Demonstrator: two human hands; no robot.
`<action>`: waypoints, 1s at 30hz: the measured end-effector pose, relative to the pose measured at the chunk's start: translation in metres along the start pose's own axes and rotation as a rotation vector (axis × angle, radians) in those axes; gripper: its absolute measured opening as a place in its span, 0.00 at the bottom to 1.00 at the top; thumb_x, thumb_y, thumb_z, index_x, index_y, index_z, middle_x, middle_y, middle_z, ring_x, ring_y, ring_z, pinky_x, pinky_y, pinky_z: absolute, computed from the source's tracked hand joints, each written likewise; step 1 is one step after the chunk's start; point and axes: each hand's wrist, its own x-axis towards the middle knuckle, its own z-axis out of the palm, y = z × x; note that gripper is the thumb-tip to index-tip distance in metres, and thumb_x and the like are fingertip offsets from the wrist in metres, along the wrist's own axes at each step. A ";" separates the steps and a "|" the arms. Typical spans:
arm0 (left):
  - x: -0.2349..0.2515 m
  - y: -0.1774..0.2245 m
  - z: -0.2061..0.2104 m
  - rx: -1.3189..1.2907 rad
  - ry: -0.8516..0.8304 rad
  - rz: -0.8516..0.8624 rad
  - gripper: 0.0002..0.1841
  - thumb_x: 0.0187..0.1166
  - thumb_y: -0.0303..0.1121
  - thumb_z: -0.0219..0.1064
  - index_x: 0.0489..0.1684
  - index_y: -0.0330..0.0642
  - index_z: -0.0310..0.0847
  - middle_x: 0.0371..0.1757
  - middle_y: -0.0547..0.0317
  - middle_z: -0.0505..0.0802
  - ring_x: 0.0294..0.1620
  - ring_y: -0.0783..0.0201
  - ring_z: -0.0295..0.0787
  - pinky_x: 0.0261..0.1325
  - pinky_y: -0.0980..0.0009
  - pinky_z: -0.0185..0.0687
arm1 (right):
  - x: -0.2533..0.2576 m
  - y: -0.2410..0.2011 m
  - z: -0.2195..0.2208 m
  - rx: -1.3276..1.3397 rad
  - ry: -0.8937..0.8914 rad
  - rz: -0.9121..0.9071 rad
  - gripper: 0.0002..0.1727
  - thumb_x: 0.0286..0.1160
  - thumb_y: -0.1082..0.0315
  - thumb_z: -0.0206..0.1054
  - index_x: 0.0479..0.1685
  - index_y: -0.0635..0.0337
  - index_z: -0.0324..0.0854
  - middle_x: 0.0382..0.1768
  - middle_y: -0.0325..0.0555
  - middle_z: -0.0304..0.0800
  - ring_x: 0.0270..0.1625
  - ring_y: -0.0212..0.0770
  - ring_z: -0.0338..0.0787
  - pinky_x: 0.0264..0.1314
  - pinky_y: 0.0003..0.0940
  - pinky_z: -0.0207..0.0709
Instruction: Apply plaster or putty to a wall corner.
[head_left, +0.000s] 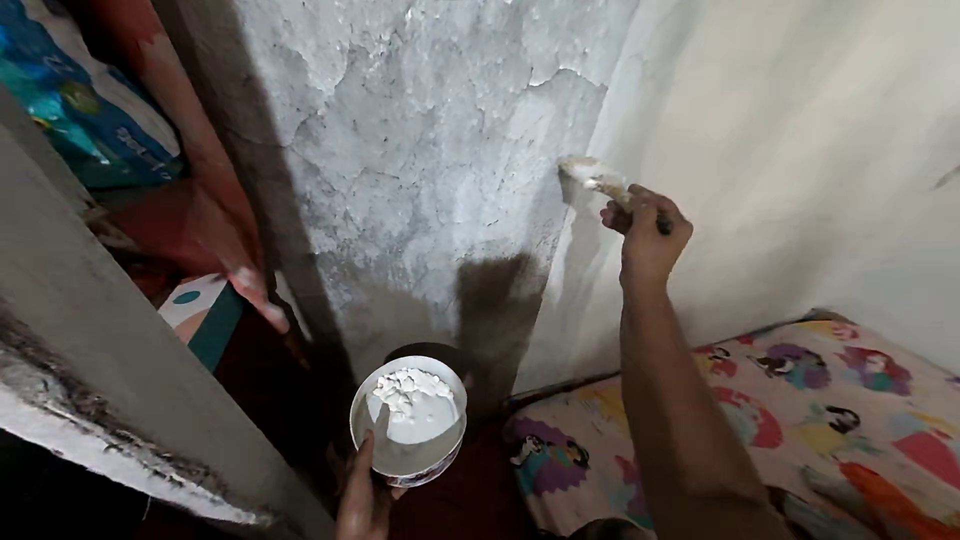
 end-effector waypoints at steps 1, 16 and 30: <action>0.000 0.000 0.000 -0.002 -0.001 -0.005 0.26 0.92 0.54 0.49 0.76 0.46 0.70 0.50 0.41 0.92 0.37 0.48 0.94 0.29 0.55 0.91 | -0.017 0.012 -0.003 -0.046 -0.028 0.019 0.22 0.93 0.61 0.51 0.70 0.69 0.77 0.50 0.49 0.92 0.47 0.36 0.94 0.58 0.37 0.90; -0.005 0.002 0.004 0.030 0.000 -0.004 0.25 0.92 0.54 0.48 0.75 0.47 0.71 0.47 0.42 0.92 0.31 0.52 0.92 0.24 0.60 0.87 | -0.070 0.051 -0.007 -0.353 -0.185 0.472 0.18 0.90 0.63 0.58 0.54 0.71 0.86 0.41 0.59 0.93 0.41 0.48 0.94 0.53 0.48 0.88; -0.007 0.008 0.001 0.010 0.001 0.018 0.26 0.92 0.54 0.45 0.76 0.47 0.71 0.48 0.42 0.92 0.33 0.51 0.93 0.25 0.59 0.88 | -0.068 0.039 -0.006 -0.237 -0.113 0.270 0.18 0.90 0.63 0.57 0.59 0.70 0.85 0.40 0.55 0.93 0.38 0.42 0.94 0.48 0.42 0.90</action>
